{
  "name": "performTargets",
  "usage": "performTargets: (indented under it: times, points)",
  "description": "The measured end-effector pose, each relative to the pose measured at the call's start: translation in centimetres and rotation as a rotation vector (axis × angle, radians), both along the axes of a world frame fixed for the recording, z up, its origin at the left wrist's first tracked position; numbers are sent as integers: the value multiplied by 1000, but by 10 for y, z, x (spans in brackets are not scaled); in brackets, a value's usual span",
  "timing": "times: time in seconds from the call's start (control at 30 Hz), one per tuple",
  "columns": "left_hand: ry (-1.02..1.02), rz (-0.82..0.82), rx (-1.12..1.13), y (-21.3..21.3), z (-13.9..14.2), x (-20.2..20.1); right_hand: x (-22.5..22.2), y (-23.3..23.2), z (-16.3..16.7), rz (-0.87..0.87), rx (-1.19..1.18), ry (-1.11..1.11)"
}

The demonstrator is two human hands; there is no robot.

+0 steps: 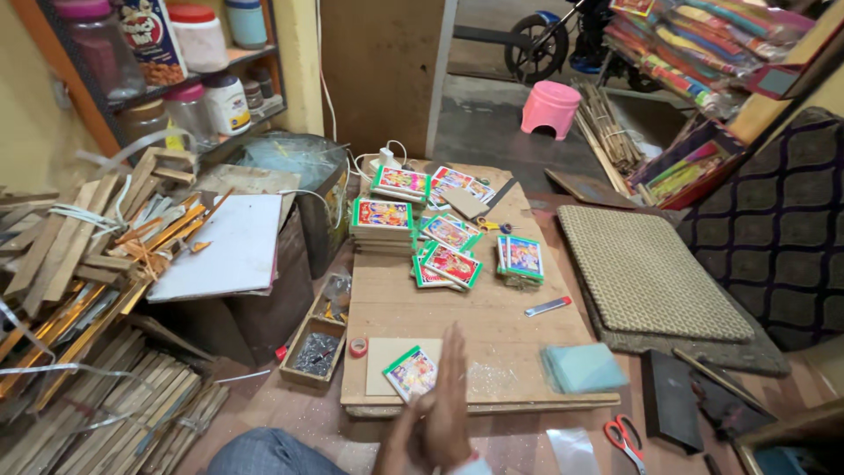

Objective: The person assembles small cardboard frames by applying red tape to the edges, placing a printed card inside, and securing it with a clear plastic sheet. They use a utility knife to trim excess tape and plastic, then place the finished frame into a red box.

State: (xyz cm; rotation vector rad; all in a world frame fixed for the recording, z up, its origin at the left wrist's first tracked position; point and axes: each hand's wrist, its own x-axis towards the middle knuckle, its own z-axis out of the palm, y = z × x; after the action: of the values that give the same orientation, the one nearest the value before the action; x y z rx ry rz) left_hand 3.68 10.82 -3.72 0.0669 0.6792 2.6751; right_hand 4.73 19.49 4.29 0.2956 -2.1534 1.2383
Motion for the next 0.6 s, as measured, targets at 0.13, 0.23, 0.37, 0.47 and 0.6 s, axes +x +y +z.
performTargets:
  times: [0.13,0.23,0.37,0.47,0.6]
  points:
    - [-122,65,82,-39,42,-13,24,-53,-42,38,143,22]
    - [-161,42,169,-63,79,-36,65,-49,-56,94,196,121]
    - [-197,-22,296,-60,90,-31,106,-15,-42,-128,124,74]
    - [-234,-30,309,-50,75,-26,101,-8,-32,-174,207,12]
    - [-305,58,7,-40,36,-42,87,-8,-42,-191,235,98]
